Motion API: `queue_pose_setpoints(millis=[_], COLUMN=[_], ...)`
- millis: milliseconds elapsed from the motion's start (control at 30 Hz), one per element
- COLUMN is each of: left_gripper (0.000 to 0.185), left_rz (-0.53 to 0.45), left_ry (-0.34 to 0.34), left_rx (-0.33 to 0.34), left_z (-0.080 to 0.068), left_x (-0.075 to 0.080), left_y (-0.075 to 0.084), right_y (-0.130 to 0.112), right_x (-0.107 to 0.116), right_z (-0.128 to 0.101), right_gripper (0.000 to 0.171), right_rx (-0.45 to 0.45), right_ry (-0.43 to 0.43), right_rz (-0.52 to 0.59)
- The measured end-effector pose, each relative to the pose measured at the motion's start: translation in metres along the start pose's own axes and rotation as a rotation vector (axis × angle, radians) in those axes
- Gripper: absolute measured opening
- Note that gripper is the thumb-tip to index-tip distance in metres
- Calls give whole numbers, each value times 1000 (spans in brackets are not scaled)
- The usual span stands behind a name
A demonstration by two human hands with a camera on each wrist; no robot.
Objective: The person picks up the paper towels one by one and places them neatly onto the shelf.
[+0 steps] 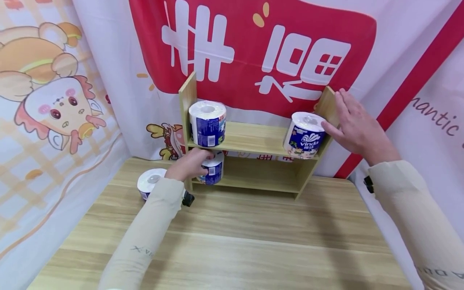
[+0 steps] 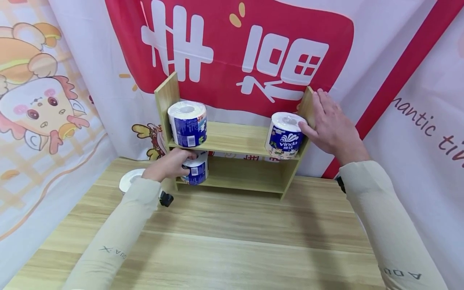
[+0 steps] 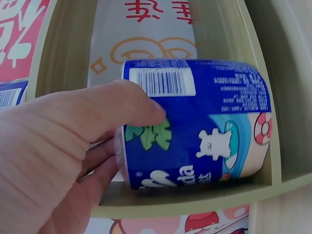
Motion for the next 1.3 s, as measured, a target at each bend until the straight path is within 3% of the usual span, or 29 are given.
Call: queue_pose_setpoints(millis=[167,333,500,667,967,1300], left_gripper=[55,61,66,65,61,56], left_rz=[58,81,52,18,36,111], left_ry=[-37,-15,-4,20,0,-18], left_rx=[-32,-53,-67,-126,-101,-128], left_z=[-5,-14,-25,-34,-58,-88], left_x=[4,18,33,53,85,101], left_y=[4,10,14,18,13,-5], right_y=[1,1,0,0,-2,0], right_x=[0,0,1,1,1,0], right_z=[-1,0,0,-1,0,0], right_gripper=[99,99,99,98,98,99], right_rx=[-8,-6,1,3,12,5], right_ry=[-5,-1,9,11,20,21], right_rz=[2,-5,-5,4,6,-3])
Point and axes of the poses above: each hand's wrist, its own z-axis towards the middle knuckle, its own x-axis out of the back of the hand, y = z × x, the point moved 9 cm from there along z, towards the middle knuckle, and after that the axes turned 15 degrees about y, right-handed, at the moved point
